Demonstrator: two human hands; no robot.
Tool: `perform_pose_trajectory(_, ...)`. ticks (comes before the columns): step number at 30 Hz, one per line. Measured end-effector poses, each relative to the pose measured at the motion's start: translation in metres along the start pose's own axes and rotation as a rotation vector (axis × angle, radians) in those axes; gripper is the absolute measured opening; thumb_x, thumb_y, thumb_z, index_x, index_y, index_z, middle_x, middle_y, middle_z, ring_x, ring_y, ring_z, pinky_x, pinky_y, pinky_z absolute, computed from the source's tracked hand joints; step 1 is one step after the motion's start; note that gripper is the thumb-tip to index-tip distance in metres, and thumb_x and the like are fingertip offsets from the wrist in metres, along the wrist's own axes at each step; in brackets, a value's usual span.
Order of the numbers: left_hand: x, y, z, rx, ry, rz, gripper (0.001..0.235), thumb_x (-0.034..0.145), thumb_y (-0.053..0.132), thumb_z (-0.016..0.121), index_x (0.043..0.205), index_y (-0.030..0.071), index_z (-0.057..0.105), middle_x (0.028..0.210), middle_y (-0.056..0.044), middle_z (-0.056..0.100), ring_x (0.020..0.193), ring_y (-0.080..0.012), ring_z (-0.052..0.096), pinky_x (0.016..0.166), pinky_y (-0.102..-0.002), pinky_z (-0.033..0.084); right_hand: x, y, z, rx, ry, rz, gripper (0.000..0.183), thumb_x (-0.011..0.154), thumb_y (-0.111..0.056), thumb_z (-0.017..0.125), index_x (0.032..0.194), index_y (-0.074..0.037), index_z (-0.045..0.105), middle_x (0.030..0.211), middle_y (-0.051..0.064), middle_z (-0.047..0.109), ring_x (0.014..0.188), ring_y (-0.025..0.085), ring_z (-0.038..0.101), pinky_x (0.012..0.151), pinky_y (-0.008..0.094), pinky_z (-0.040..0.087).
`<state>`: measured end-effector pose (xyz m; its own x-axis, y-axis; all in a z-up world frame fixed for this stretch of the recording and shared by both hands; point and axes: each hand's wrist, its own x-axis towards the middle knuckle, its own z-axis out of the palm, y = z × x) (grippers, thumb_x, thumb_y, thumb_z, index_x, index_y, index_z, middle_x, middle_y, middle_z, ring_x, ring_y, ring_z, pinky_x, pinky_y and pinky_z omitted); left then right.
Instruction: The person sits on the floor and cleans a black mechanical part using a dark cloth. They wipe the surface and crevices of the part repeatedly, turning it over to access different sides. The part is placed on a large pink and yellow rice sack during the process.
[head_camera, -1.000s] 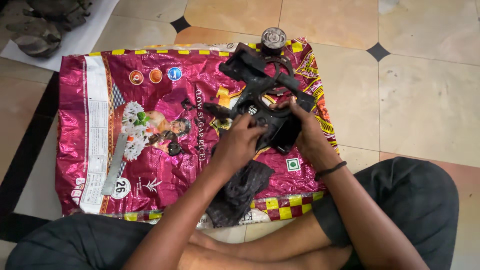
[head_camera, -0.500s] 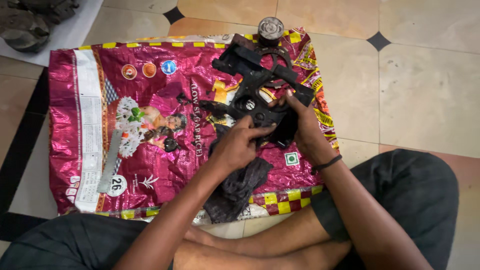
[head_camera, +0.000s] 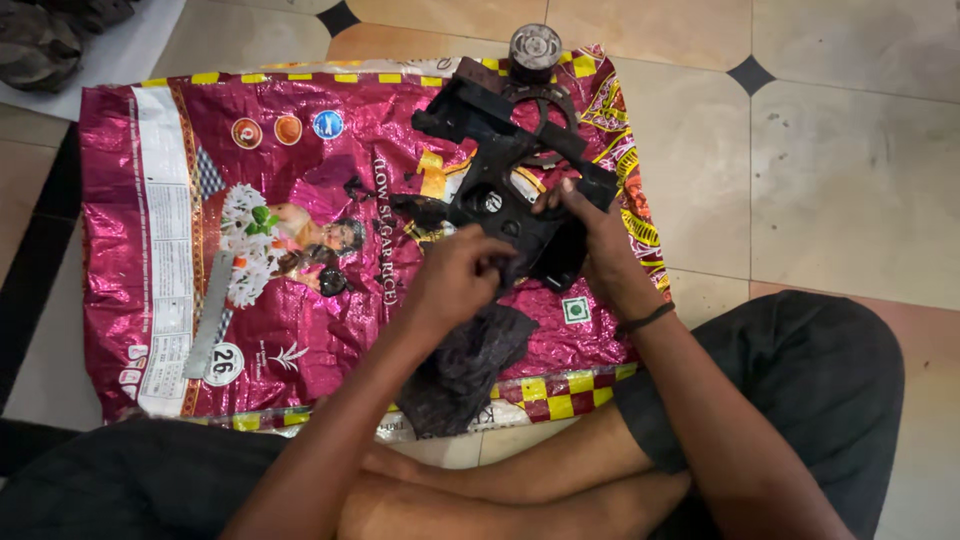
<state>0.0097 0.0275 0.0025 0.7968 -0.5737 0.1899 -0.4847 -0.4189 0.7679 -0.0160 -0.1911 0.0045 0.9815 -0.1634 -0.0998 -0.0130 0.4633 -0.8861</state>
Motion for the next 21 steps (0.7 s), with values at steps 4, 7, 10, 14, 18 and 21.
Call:
perform_pose_trajectory(4,-0.001,0.008,-0.022,0.036,0.121,-0.073,0.016,0.08,0.006,0.071,0.096,0.005,0.074,0.087,-0.01,0.065,0.08,-0.0264,0.068,0.072,-0.038,0.053,0.003,0.0,-0.003,-0.001,-0.007,-0.004,0.024,0.101,-0.025,0.067,0.091,-0.004,0.06,0.09,0.011,0.068,0.089,0.022,0.067,0.088,0.036,0.054)
perform_pose_trajectory(7,0.002,0.023,-0.015,-0.15,0.048,-0.131,0.02,0.086,0.015,0.073,0.104,0.005,0.075,0.09,-0.01,0.067,0.081,-0.0257,0.069,0.073,-0.038,0.054,0.005,0.0,-0.004,0.026,-0.024,0.009,0.024,0.101,-0.025,0.066,0.09,-0.004,0.06,0.089,0.01,0.068,0.088,0.021,0.066,0.087,0.037,0.055)
perform_pose_trajectory(10,-0.003,0.033,0.004,-0.125,0.045,0.011,0.025,0.091,0.017,0.076,0.112,0.004,0.074,0.098,-0.014,0.066,0.092,-0.029,0.067,0.081,-0.04,0.054,0.003,0.0,-0.002,0.044,-0.033,0.022,0.024,0.101,-0.025,0.066,0.09,-0.005,0.06,0.088,0.01,0.068,0.088,0.02,0.066,0.086,0.036,0.054)
perform_pose_trajectory(14,-0.008,0.006,0.005,-0.055,-0.062,0.168,0.035,0.085,0.018,0.081,0.116,0.005,0.075,0.104,-0.017,0.068,0.101,-0.0331,0.066,0.088,-0.04,0.052,0.0,-0.002,-0.003,-0.054,-0.052,-0.025,0.026,0.103,-0.027,0.064,0.09,-0.004,0.061,0.09,0.01,0.069,0.088,0.019,0.064,0.087,0.033,0.052)
perform_pose_trajectory(18,-0.006,-0.013,0.009,-0.309,-0.249,0.003,0.051,0.083,0.016,0.075,0.133,0.01,0.067,0.12,-0.015,0.07,0.112,-0.0303,0.07,0.099,-0.037,0.052,-0.001,-0.001,0.001,0.013,-0.023,0.023,0.025,0.101,-0.027,0.065,0.09,-0.005,0.061,0.089,0.01,0.068,0.086,0.02,0.064,0.086,0.034,0.052)
perform_pose_trajectory(21,-0.011,-0.004,0.014,-0.255,-0.251,-0.039,0.052,0.087,0.013,0.073,0.138,0.012,0.064,0.128,-0.017,0.069,0.12,-0.0324,0.067,0.103,-0.038,0.05,-0.002,-0.001,-0.002,0.065,-0.027,0.093,0.029,0.103,-0.031,0.062,0.09,-0.006,0.06,0.09,0.009,0.068,0.09,0.02,0.064,0.089,0.034,0.052)
